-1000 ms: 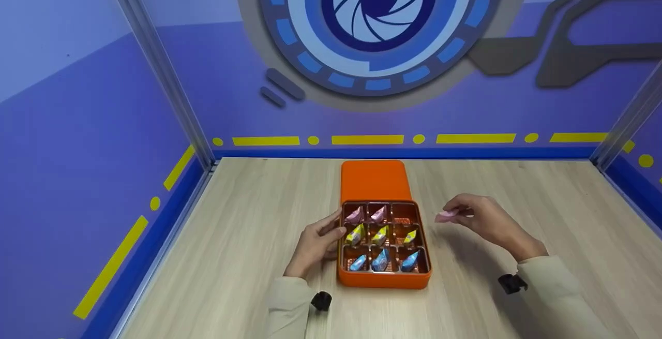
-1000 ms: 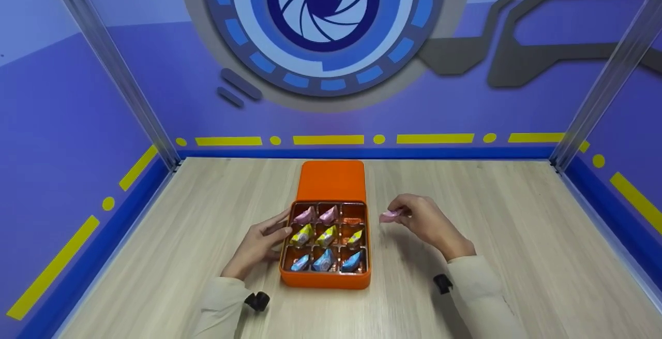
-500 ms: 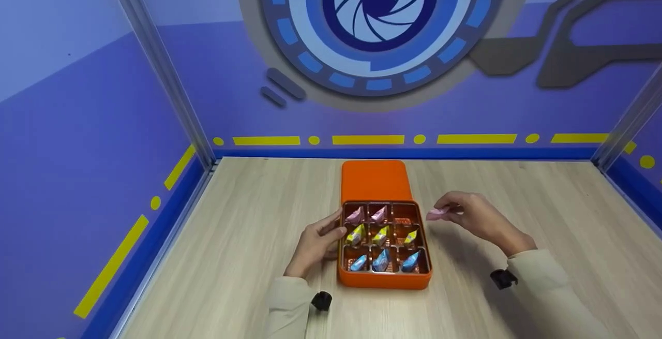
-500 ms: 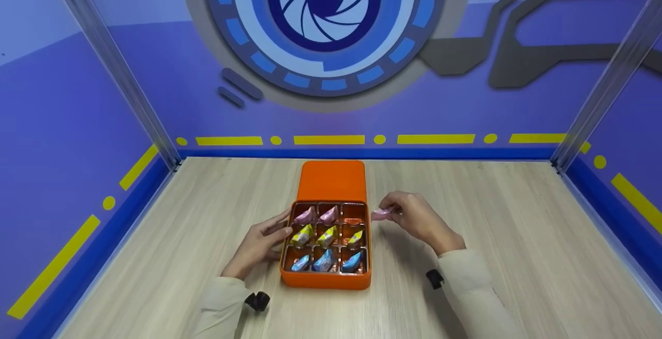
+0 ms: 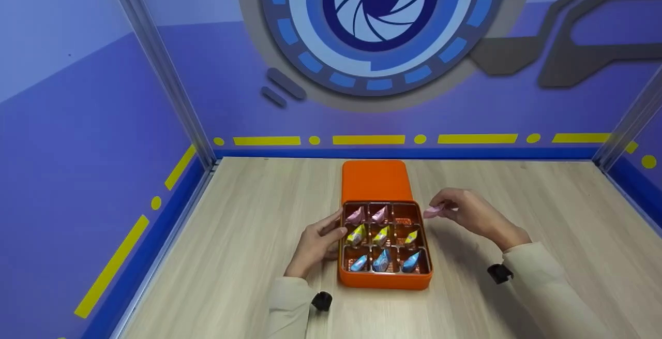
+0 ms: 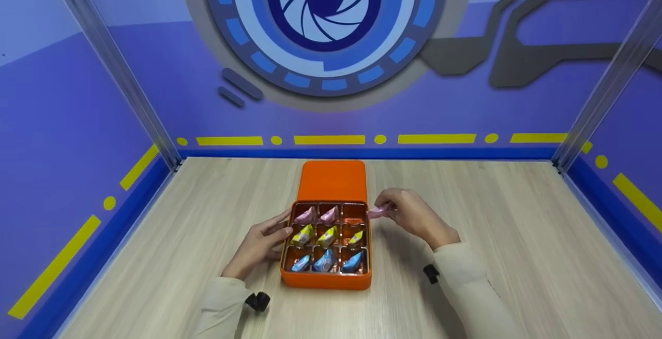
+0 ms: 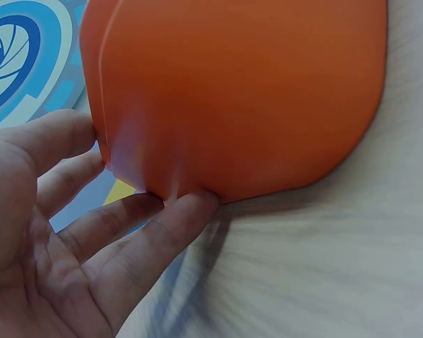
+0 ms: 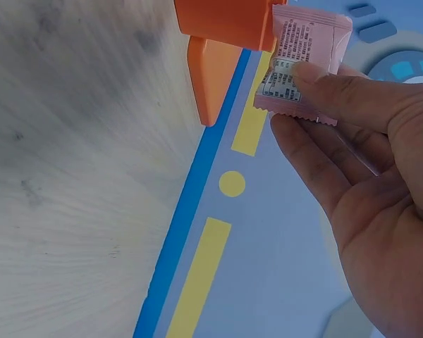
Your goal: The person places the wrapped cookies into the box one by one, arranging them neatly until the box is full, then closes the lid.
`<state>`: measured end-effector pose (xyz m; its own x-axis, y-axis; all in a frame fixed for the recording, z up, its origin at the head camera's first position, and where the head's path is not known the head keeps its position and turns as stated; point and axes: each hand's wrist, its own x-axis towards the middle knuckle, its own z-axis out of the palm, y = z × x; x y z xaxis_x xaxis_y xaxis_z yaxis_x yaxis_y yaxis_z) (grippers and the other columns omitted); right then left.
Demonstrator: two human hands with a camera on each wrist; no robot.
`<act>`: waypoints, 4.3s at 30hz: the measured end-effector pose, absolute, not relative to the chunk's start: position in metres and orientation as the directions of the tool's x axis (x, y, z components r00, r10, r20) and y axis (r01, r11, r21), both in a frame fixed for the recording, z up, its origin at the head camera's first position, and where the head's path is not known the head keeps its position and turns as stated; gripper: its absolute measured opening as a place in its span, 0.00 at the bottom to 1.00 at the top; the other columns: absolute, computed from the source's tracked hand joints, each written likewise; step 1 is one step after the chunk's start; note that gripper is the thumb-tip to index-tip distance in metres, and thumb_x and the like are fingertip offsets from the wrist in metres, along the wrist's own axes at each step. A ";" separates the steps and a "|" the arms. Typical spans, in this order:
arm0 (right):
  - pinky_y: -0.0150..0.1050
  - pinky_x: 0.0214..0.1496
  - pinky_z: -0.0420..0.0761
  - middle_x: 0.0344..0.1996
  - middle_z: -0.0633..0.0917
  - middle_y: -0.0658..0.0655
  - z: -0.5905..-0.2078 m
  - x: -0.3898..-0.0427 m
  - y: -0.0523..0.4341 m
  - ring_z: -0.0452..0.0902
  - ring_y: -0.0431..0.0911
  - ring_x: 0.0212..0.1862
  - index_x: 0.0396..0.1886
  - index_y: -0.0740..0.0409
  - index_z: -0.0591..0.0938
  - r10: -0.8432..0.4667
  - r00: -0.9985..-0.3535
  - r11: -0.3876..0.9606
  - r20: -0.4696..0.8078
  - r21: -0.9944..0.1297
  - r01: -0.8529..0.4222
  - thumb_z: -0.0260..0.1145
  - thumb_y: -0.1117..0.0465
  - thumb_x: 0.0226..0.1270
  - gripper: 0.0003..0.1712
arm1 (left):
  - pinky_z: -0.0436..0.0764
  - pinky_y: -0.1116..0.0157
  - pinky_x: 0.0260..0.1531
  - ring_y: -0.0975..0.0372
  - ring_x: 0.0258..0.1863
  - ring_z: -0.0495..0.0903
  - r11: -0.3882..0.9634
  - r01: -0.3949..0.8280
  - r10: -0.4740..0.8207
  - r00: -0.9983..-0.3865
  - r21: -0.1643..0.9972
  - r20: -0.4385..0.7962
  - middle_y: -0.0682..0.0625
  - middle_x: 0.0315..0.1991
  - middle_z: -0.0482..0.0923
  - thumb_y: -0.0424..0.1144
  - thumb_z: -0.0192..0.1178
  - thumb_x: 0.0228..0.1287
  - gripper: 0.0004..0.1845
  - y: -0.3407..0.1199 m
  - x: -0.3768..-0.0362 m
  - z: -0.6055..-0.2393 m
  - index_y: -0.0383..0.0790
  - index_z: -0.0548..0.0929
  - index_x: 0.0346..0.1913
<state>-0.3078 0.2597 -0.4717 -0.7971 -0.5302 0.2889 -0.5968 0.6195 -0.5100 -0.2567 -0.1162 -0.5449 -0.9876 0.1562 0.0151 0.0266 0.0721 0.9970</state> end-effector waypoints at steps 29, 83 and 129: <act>0.50 0.49 0.88 0.40 0.90 0.54 -0.466 -0.325 0.231 0.87 0.49 0.42 0.44 0.61 0.89 -0.643 -0.702 0.548 0.307 -0.455 -0.702 0.73 0.79 0.65 0.13 | 0.90 0.55 0.36 0.56 0.51 0.87 0.107 0.026 0.142 -0.990 0.994 0.011 0.34 0.74 0.71 0.43 0.67 0.77 0.30 -0.115 -0.256 -0.545 0.49 0.76 0.78; 0.52 0.49 0.88 0.39 0.89 0.54 -0.482 -0.330 0.209 0.85 0.50 0.42 0.43 0.61 0.90 -0.692 -0.672 0.541 0.265 -0.426 -0.725 0.74 0.78 0.65 0.12 | 0.90 0.56 0.36 0.54 0.51 0.88 0.068 0.008 0.152 -0.988 0.998 -0.002 0.36 0.74 0.71 0.43 0.67 0.77 0.30 -0.116 -0.254 -0.545 0.50 0.74 0.78; 0.57 0.61 0.83 0.53 0.88 0.63 -0.482 -0.335 0.218 0.85 0.58 0.57 0.59 0.62 0.86 -0.471 -0.856 0.509 0.214 -0.726 -0.462 0.73 0.57 0.76 0.19 | 0.89 0.50 0.46 0.51 0.54 0.85 0.248 0.102 0.109 -0.991 0.963 0.077 0.36 0.72 0.75 0.52 0.65 0.77 0.29 -0.117 -0.285 -0.513 0.51 0.77 0.76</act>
<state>-0.3354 0.2177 -0.4817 -0.8558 -0.4711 0.2137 -0.4617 0.5092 -0.7263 -0.2848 -0.1170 -0.5132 -0.9911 0.1089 0.0770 0.1021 0.2478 0.9634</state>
